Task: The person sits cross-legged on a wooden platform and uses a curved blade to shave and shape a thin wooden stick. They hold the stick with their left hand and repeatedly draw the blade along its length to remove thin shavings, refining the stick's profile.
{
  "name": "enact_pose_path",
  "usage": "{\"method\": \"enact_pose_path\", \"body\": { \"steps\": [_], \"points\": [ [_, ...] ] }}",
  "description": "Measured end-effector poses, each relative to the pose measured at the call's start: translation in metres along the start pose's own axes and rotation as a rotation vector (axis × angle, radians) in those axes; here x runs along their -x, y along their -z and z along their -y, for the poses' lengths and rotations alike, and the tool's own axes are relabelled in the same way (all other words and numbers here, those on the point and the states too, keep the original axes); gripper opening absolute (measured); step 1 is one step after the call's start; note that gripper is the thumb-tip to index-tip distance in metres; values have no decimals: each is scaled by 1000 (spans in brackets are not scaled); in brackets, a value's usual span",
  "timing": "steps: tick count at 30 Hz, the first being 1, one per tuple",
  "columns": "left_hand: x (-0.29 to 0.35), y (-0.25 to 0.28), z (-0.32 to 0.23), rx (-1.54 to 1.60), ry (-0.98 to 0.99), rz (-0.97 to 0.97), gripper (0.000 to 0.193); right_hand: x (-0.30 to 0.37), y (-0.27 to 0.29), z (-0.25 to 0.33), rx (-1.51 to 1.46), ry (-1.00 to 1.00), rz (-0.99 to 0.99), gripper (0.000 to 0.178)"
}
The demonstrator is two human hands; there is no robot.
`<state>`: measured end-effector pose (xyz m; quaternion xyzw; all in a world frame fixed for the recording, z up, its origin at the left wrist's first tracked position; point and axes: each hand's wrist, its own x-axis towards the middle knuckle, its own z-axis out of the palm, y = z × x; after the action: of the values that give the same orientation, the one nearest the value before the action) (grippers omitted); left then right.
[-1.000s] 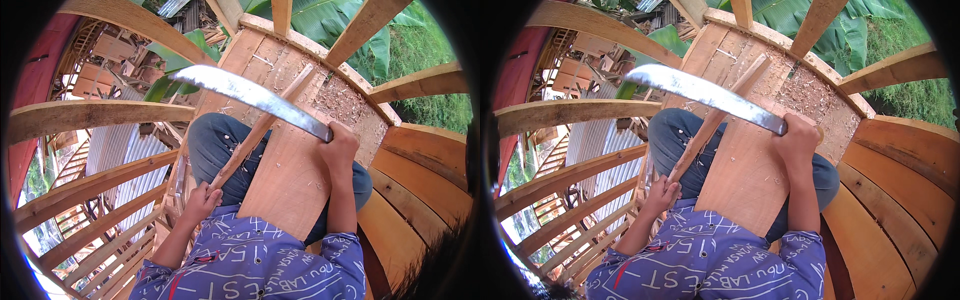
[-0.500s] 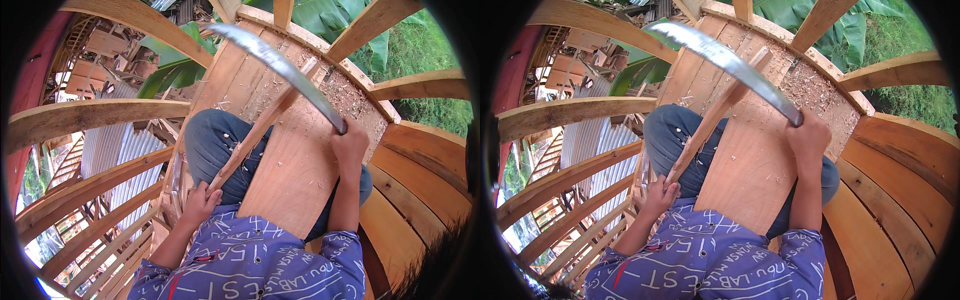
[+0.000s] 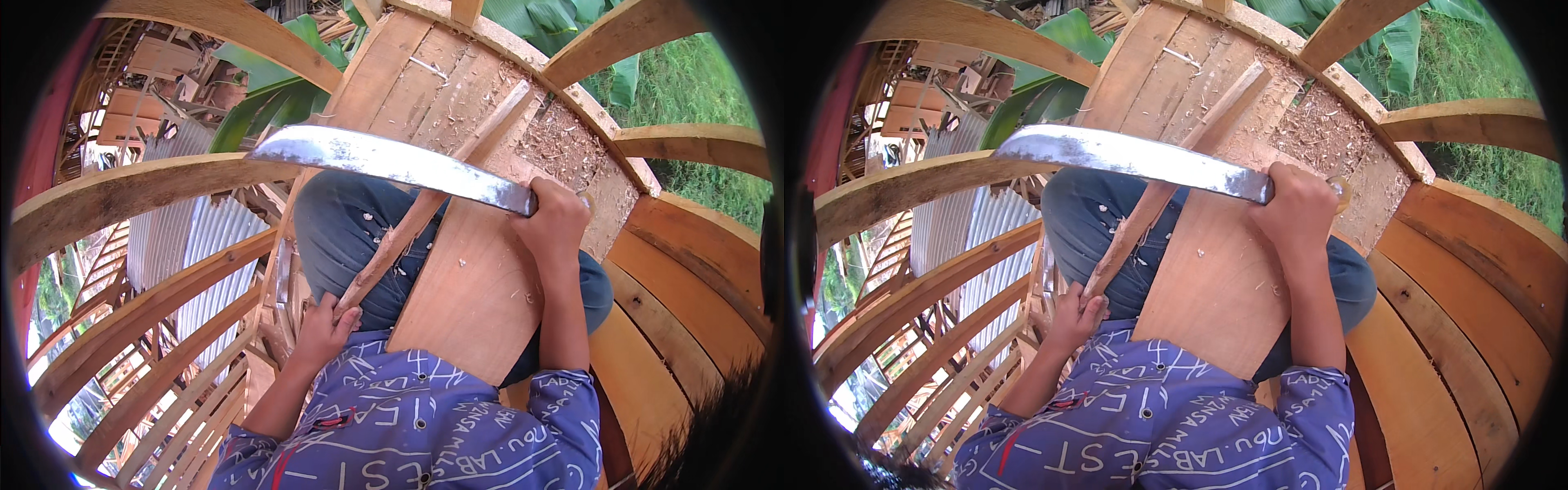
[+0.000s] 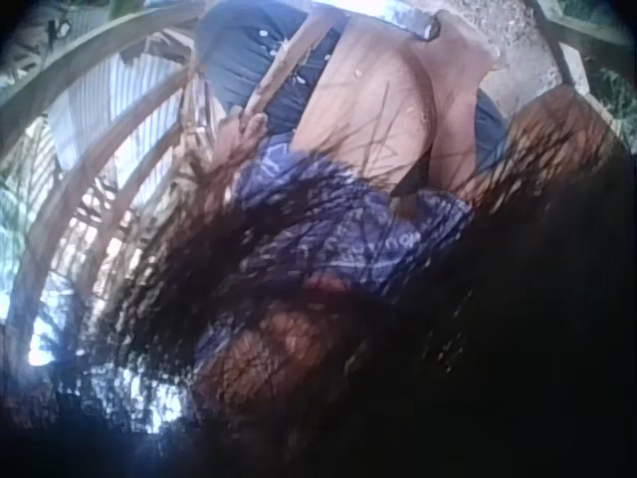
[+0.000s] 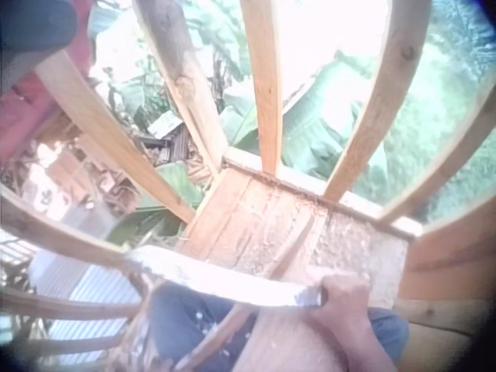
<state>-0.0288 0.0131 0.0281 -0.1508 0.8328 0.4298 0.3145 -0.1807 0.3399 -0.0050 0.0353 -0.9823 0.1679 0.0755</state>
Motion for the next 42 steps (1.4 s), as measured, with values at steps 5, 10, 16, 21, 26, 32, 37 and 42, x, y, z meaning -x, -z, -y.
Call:
{"method": "enact_pose_path", "body": {
  "steps": [5, 10, 16, 21, 26, 32, 37, 42],
  "points": [
    [-6, 2, -4, -36, -24, 22, 28, 5, 2, -17, 42, -105, 14, 13],
    [-3, 0, 2, 32, -12, 8, 29, 6, 6, 12, 22, 8, 32, 13],
    [-8, 4, -2, 16, -21, 58, 29, 7, 7, -20, 117, -152, 47, 14],
    [-4, 2, 10, 30, -6, 38, 29, 8, 7, 3, 43, -8, 1, 12],
    [-9, 5, -8, 64, 7, 58, 27, 7, 8, -43, 149, -247, 13, 11],
    [-3, 5, 21, 5, 3, 58, 27, 11, 16, 6, 54, -33, 70, 15],
    [-8, 7, -1, -4, -8, 76, 28, 6, 15, -42, 155, -254, 48, 15],
    [-7, 5, 12, 73, 32, 88, 28, 13, 17, -4, 97, -107, 94, 15]
  ]
}}
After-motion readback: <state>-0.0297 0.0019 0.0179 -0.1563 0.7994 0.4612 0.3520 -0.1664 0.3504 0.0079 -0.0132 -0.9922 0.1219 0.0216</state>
